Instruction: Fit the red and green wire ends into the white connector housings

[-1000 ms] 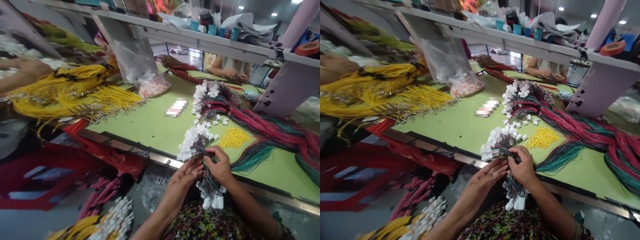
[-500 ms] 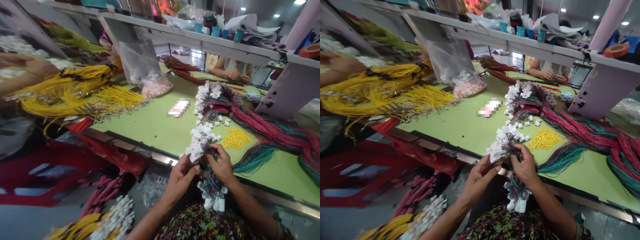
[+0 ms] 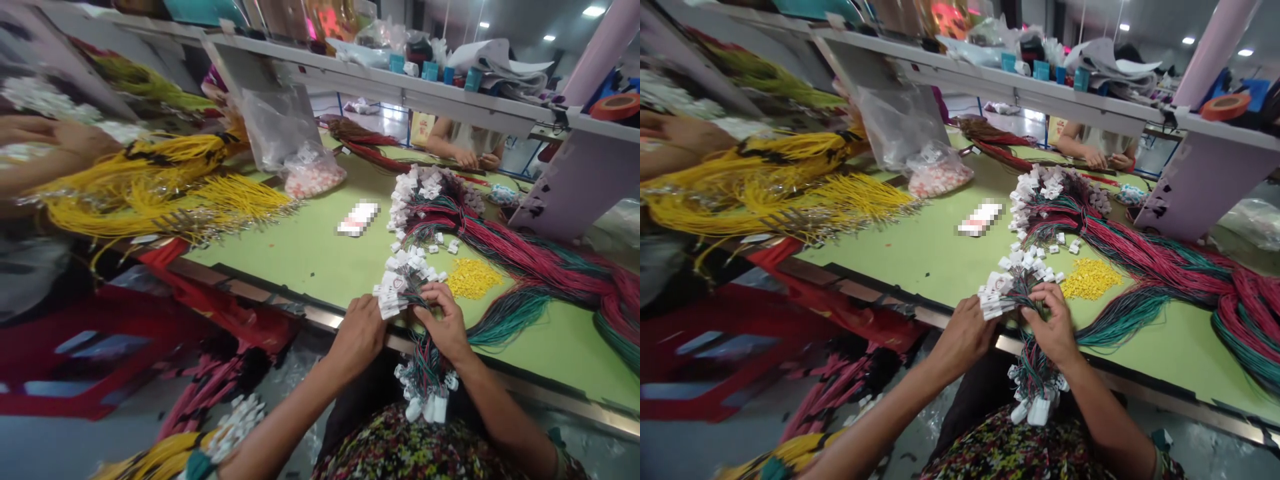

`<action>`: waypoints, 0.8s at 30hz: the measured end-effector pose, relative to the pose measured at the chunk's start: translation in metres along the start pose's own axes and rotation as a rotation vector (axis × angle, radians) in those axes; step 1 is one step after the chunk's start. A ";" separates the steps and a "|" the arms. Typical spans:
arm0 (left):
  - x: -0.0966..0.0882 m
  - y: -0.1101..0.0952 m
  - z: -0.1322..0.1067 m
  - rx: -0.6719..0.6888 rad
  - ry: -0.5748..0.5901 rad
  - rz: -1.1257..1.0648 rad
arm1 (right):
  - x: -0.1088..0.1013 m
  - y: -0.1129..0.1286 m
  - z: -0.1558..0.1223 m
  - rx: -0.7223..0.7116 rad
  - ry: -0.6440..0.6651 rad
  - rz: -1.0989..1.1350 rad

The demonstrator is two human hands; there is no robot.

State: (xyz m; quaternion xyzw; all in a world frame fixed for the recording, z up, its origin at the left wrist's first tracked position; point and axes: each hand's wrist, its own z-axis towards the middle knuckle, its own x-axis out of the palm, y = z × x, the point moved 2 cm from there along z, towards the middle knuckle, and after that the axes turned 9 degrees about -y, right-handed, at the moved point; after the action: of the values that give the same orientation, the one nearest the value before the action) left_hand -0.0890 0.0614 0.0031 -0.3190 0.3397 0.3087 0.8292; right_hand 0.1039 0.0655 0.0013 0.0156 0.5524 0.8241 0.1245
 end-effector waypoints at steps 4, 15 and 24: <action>-0.001 -0.004 0.004 -0.016 -0.138 -0.180 | 0.005 0.004 -0.004 -0.024 0.134 -0.106; -0.022 -0.040 0.007 -0.582 -0.488 -0.736 | 0.010 -0.010 0.000 0.309 -0.105 0.217; 0.011 -0.033 0.014 -0.993 -0.314 -1.221 | 0.005 -0.004 0.001 0.362 -0.003 0.373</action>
State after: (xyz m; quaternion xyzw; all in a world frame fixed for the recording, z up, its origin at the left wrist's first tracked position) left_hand -0.0535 0.0545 0.0130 -0.7329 -0.1924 -0.0429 0.6512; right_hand 0.1005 0.0692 -0.0026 0.1402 0.6784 0.7204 -0.0335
